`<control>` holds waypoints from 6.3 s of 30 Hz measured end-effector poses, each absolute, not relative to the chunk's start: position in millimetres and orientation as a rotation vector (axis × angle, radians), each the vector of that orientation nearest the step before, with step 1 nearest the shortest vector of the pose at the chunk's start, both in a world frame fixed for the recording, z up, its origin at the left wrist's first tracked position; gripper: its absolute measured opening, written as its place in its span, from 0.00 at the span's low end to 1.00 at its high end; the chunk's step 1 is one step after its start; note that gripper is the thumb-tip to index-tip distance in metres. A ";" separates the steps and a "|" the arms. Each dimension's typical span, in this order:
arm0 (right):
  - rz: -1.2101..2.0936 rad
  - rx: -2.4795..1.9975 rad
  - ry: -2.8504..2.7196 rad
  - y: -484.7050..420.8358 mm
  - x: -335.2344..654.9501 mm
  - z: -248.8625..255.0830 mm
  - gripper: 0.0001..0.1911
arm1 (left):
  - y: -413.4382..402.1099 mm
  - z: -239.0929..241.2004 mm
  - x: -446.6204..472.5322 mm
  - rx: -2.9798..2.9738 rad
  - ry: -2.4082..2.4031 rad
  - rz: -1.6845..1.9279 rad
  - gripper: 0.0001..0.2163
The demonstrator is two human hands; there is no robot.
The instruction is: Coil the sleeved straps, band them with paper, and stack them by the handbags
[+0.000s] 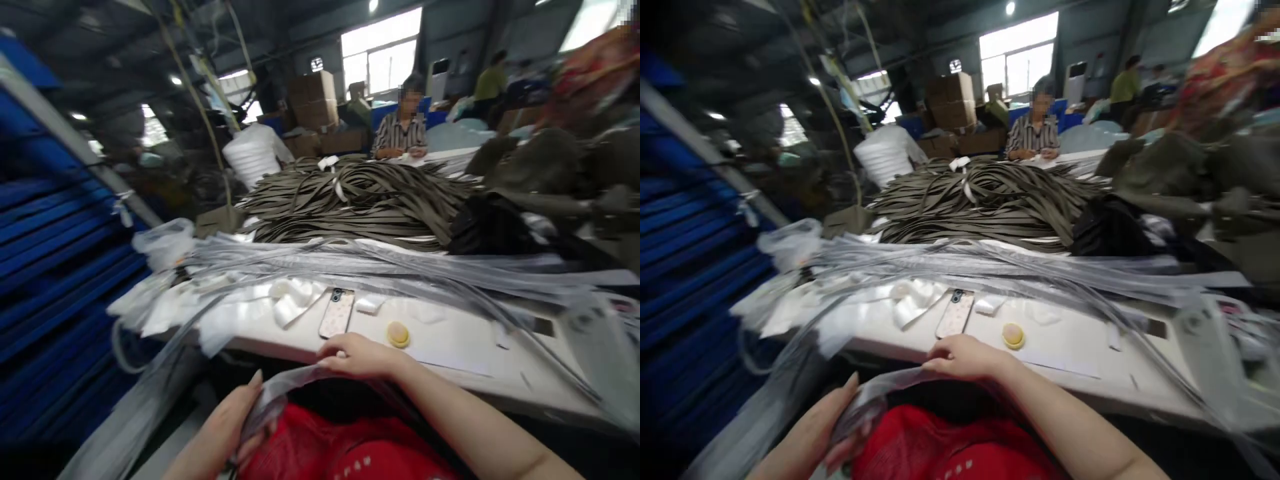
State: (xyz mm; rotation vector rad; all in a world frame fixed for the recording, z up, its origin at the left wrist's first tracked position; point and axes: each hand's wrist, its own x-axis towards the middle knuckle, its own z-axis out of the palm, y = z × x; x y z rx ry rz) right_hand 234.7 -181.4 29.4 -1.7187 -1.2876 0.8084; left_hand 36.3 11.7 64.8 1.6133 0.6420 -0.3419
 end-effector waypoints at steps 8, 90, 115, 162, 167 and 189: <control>1.019 -1.489 -1.217 -165.3 190.3 -6.2 0.23 | 23.0 87.8 55.0 0.873 0.506 -0.084 0.36; 0.925 -1.845 -0.966 -247.5 159.8 -17.2 0.20 | -89.7 -2.3 46.7 2.014 0.115 0.013 0.15; -0.126 -2.485 -0.852 -396.9 253.0 -66.0 0.17 | -99.6 -24.3 64.3 1.837 0.310 -0.090 0.14; 0.204 -2.664 -0.402 -409.8 278.1 -54.7 0.16 | -95.2 -5.9 73.5 1.814 0.136 -0.310 0.13; 0.430 -2.382 -0.370 -387.7 257.4 -21.8 0.18 | -97.4 -2.5 71.5 1.867 0.135 -0.286 0.14; 1.368 -1.629 -0.292 -306.6 173.1 -7.7 0.24 | -97.8 -3.5 57.9 1.913 0.028 -0.129 0.14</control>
